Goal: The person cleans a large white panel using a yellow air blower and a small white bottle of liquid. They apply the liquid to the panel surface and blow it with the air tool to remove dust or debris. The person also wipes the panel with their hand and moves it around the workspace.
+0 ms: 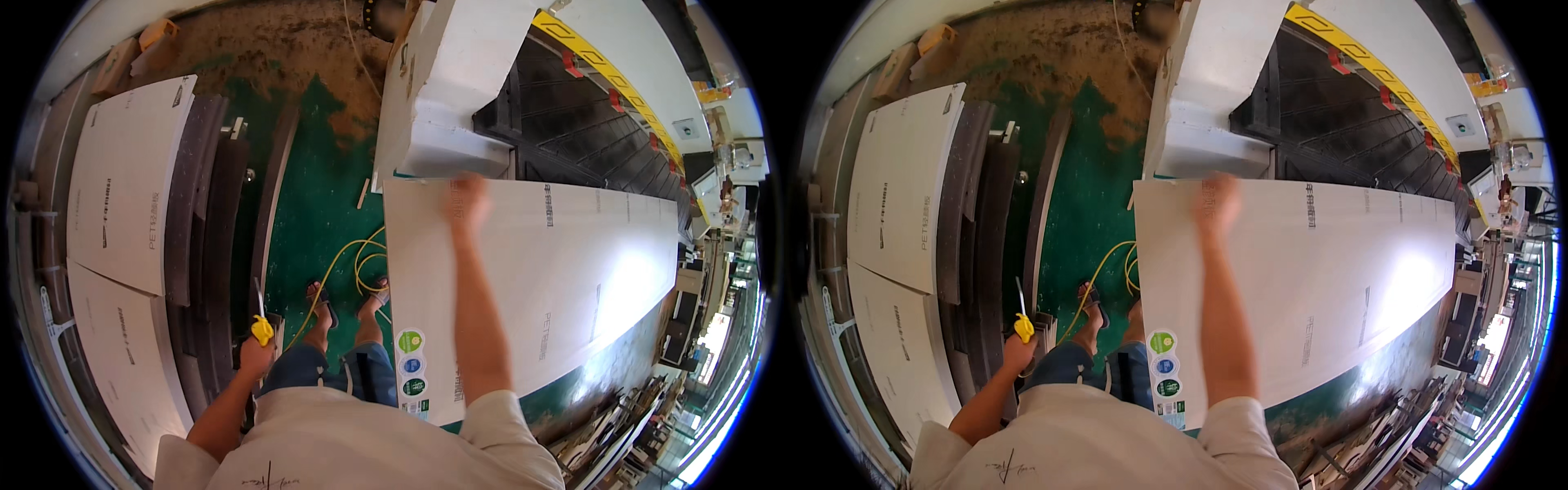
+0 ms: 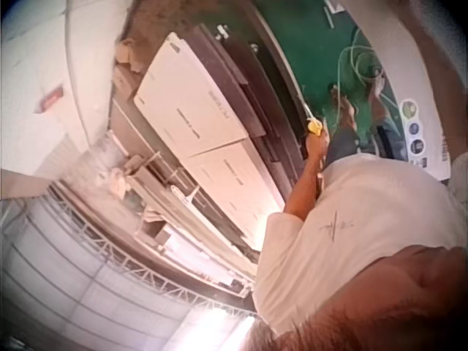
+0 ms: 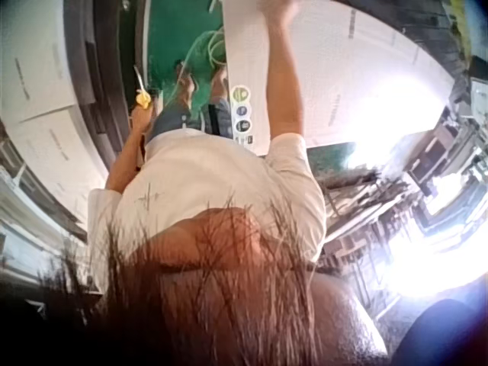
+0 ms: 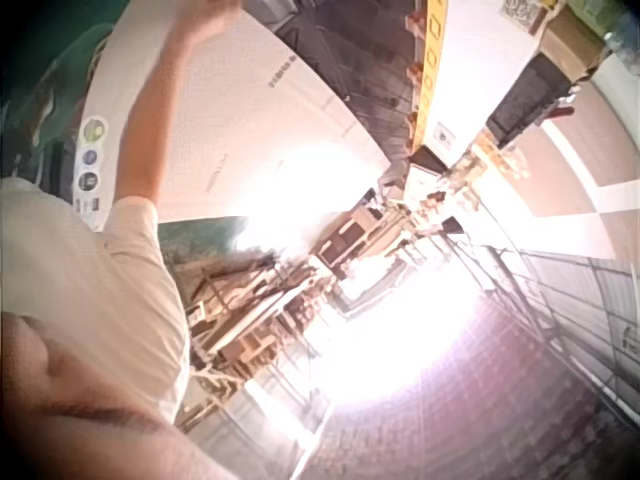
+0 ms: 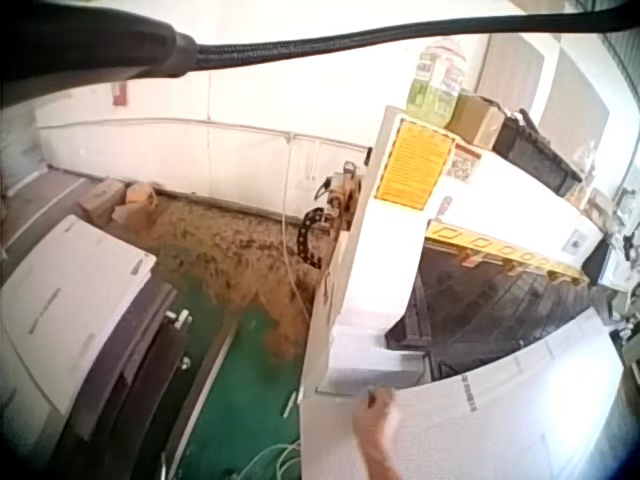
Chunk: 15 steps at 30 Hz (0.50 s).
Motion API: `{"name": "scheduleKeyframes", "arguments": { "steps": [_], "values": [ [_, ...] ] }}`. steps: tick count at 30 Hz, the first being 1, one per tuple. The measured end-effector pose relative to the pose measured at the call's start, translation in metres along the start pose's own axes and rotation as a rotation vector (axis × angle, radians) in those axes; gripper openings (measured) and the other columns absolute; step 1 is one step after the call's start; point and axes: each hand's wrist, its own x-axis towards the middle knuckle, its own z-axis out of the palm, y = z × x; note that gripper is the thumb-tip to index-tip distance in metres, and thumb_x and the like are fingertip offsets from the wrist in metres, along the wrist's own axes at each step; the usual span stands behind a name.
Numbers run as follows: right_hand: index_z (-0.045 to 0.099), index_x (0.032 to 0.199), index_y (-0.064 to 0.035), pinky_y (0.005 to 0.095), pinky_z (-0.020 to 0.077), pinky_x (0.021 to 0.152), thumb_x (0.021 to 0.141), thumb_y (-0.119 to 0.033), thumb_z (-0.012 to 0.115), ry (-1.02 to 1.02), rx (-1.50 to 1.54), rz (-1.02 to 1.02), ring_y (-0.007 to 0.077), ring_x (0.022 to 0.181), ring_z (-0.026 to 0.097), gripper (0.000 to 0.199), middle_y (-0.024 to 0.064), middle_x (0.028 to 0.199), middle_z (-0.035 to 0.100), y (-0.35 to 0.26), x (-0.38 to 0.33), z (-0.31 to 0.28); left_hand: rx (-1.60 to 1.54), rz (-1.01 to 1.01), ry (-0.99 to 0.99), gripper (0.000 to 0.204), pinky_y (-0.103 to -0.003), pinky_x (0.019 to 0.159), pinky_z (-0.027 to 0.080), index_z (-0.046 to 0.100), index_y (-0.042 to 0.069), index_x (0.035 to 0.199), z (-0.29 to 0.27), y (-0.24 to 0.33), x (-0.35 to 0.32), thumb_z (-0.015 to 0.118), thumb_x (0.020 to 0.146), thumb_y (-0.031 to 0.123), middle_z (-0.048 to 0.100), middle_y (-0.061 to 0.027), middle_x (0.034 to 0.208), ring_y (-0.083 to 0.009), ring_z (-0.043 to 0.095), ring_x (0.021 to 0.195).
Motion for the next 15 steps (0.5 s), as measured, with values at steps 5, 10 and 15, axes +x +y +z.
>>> {"name": "scheduleKeyframes", "arguments": {
  "steps": [5, 10, 15],
  "values": [
    [0.069, 0.087, -0.0034, 0.0495, 0.0516, 0.076, 0.087, -0.008, 0.062, -0.234, -0.026, -0.203, 0.0400, 0.089, 0.063, 0.009, 0.0178, 0.087, 0.064, -0.129, -0.042, 0.052, -0.338, -0.216, -0.134, 0.018, -0.035, 0.067, 0.055, 0.066, 0.001, 0.098, -0.006, -0.056, 0.019, 0.064, 0.096, 0.019, 0.072, -0.0081, 0.085, -0.0230, 0.071, 0.073],
    [0.071, 0.088, -0.0008, 0.0471, 0.0527, 0.077, 0.087, -0.012, 0.067, -0.064, -0.138, -0.024, 0.0372, 0.085, 0.066, 0.012, 0.0182, 0.089, 0.067, -0.051, 0.004, -0.006, -0.184, -0.067, -0.062, 0.025, -0.042, 0.082, 0.056, 0.068, 0.000, 0.107, -0.010, -0.067, 0.021, 0.067, 0.091, 0.019, 0.074, -0.0178, 0.098, -0.0344, 0.072, 0.092],
    [0.071, 0.092, -0.0032, 0.0458, 0.0531, 0.076, 0.087, -0.010, 0.066, 0.003, -0.020, -0.037, 0.0353, 0.082, 0.067, 0.010, 0.0175, 0.089, 0.069, -0.079, -0.042, 0.048, 0.210, 0.096, 0.139, 0.036, -0.051, 0.086, 0.053, 0.059, 0.000, 0.122, -0.029, -0.073, 0.020, 0.065, 0.089, 0.012, 0.070, -0.0262, 0.104, -0.0468, 0.066, 0.103]
  ]
}}
